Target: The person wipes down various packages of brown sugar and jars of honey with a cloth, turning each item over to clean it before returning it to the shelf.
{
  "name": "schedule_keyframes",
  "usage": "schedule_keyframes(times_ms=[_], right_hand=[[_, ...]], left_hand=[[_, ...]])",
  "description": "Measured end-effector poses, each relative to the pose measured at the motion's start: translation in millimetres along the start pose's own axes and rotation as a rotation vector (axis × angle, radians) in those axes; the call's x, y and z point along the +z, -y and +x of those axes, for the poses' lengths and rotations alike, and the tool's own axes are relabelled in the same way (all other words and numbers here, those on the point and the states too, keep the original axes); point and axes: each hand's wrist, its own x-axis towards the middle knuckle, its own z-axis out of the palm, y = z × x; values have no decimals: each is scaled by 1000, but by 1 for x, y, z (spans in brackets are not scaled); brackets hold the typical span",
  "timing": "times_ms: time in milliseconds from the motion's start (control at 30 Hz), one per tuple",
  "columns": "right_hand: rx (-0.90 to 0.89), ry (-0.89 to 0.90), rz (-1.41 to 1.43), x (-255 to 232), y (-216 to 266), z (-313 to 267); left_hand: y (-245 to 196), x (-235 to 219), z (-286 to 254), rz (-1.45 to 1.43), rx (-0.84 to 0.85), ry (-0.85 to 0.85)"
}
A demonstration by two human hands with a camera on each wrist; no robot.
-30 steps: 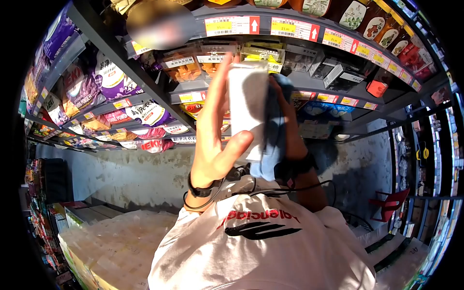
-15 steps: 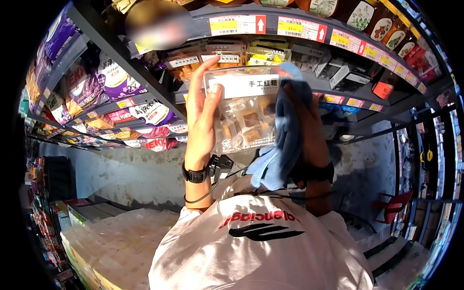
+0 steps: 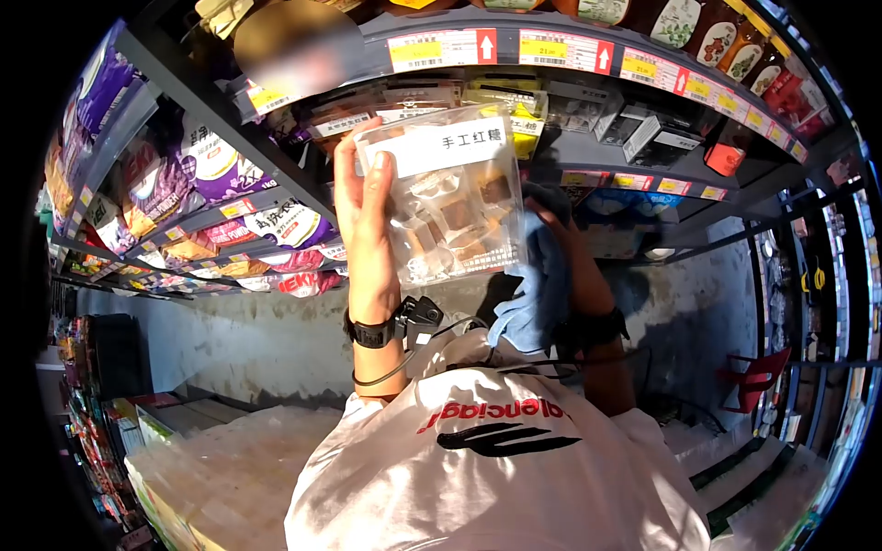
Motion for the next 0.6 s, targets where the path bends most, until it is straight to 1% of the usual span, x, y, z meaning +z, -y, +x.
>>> schedule_keyframes(times_ms=[33, 67, 100, 133, 167, 200, 233, 267, 333, 367, 433, 467, 533, 600], right_hand=[[-76, -44, 43, 5, -6, -2], [-74, -44, 45, 2, -7, -4], [163, -35, 332, -4, 14, 1], [401, -28, 616, -7, 29, 5], [402, -33, 613, -5, 37, 11], [447, -181, 740, -3, 41, 21], [489, -329, 864, -3, 42, 30], [486, -329, 860, -4, 33, 34], [285, -363, 544, 0, 17, 38], [285, -359, 545, -2, 16, 36], [638, -331, 887, -6, 47, 43], [638, -330, 888, -3, 62, 50], [323, -302, 725, 2, 87, 63], [321, -293, 680, -6, 91, 68]], left_hand=[[6, -3, 2, 16, 15, 18], [9, -4, 4, 32, 28, 38], [10, -3, 5, 25, 22, 85], [5, -2, 3, 98, 22, 130], [5, 0, 2, 119, 18, 163], [6, 4, 1, 140, 19, 197], [12, 6, 1, 135, 64, 170], [10, 7, 1, 131, 67, 170], [6, 4, -1, 125, -13, 182], [6, 1, -1, 116, -49, 182], [11, -2, 0, 80, -43, 168], [12, -3, 0, 41, -39, 158], [9, 1, -1, 11, -60, 145], [8, 0, -3, -21, -81, 135]])
